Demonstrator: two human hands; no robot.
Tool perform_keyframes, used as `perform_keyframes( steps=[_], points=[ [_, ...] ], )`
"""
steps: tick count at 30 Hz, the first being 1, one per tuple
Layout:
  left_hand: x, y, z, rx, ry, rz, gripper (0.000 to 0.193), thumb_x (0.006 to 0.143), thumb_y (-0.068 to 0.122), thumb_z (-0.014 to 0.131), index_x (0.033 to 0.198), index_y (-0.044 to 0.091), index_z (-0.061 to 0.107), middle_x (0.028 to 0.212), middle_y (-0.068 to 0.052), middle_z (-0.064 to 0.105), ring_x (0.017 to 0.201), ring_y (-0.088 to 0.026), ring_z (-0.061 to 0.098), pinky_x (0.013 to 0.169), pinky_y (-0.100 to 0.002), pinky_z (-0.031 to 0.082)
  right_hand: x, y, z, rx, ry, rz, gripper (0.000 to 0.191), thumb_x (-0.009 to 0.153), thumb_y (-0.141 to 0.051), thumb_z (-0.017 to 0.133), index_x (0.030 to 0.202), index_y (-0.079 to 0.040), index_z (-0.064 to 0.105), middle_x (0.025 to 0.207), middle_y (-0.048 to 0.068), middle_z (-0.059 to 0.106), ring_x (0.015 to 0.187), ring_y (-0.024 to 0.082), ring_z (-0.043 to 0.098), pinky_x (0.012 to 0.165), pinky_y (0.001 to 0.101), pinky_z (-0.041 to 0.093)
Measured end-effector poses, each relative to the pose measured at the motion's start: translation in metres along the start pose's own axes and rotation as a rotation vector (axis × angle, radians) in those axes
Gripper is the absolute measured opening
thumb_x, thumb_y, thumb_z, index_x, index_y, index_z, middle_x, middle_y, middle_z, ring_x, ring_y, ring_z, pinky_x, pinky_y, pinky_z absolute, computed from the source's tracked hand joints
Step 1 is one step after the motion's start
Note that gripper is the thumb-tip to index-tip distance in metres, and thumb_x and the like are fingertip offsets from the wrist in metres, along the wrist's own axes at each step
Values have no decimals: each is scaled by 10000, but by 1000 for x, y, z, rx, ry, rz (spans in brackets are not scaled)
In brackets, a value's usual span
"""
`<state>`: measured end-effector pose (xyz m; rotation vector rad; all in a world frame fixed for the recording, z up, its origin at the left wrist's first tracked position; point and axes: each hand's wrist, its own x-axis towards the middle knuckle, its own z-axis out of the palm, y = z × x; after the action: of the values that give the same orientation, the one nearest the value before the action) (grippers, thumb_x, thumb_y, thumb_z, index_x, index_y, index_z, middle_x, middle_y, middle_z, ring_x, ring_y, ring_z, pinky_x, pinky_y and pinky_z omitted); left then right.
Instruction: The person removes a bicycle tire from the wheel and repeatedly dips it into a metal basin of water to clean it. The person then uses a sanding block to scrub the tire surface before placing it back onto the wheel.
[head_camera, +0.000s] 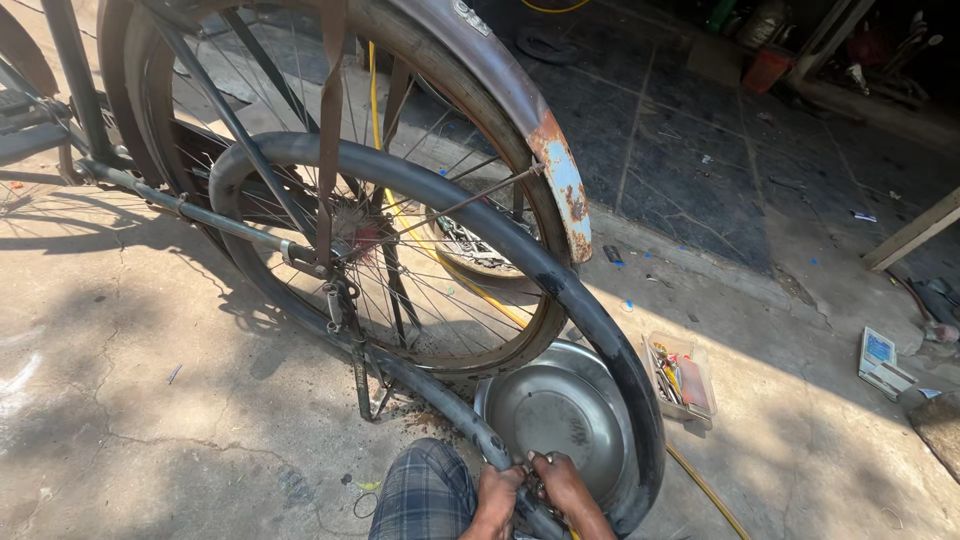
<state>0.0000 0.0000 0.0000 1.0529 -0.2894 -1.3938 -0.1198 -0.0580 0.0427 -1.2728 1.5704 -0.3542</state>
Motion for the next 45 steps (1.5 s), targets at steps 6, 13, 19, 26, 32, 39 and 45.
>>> perform_keyframes(
  steps=[6,13,19,26,32,39,45],
  points=[
    [-5,7,-5,40,-16,63,52,844,20,650,863,9,697,785,-24,661,718,-141,617,656,-335,488,14,11,8,-114,59,-143,435,955,-367,627,747,10,681,569,31,612,470,130,545,474,337,441],
    [1,19,-26,0,0,84,76,832,10,675,905,18,690,821,-29,680,745,-140,643,699,-310,511,17,2,31,-34,39,-71,413,971,-345,620,747,-1,662,554,58,569,419,154,464,415,367,344],
    [2,19,-37,-58,-32,87,65,849,0,668,910,19,679,813,-26,677,732,-136,645,671,-304,518,21,6,43,-104,55,-84,452,990,-349,609,737,22,660,550,71,570,431,161,457,438,372,345],
    [-2,25,-42,-106,-55,48,62,860,-24,656,896,19,684,813,-33,685,711,-153,659,627,-306,541,20,2,45,-109,49,-69,422,995,-361,597,783,-3,671,558,58,573,455,157,462,465,367,360],
    [-5,20,-41,-49,-34,92,86,866,-27,663,944,-2,688,855,-42,687,750,-144,667,668,-311,537,24,12,39,-11,23,-107,454,1007,-370,607,858,54,671,618,84,588,472,155,478,471,348,374],
    [4,9,-26,-245,-169,-154,241,896,146,713,1057,-31,737,896,-102,760,779,-215,717,705,-367,578,-6,5,-27,-62,256,-180,453,905,-427,677,975,20,708,657,101,653,568,196,591,549,355,454],
    [24,0,8,-585,-200,-320,326,883,206,753,1131,66,595,962,-110,695,906,-285,696,853,-536,604,-33,35,-137,-39,192,-19,360,916,-387,652,1014,-47,722,692,108,660,610,257,595,662,437,467]
  ],
)
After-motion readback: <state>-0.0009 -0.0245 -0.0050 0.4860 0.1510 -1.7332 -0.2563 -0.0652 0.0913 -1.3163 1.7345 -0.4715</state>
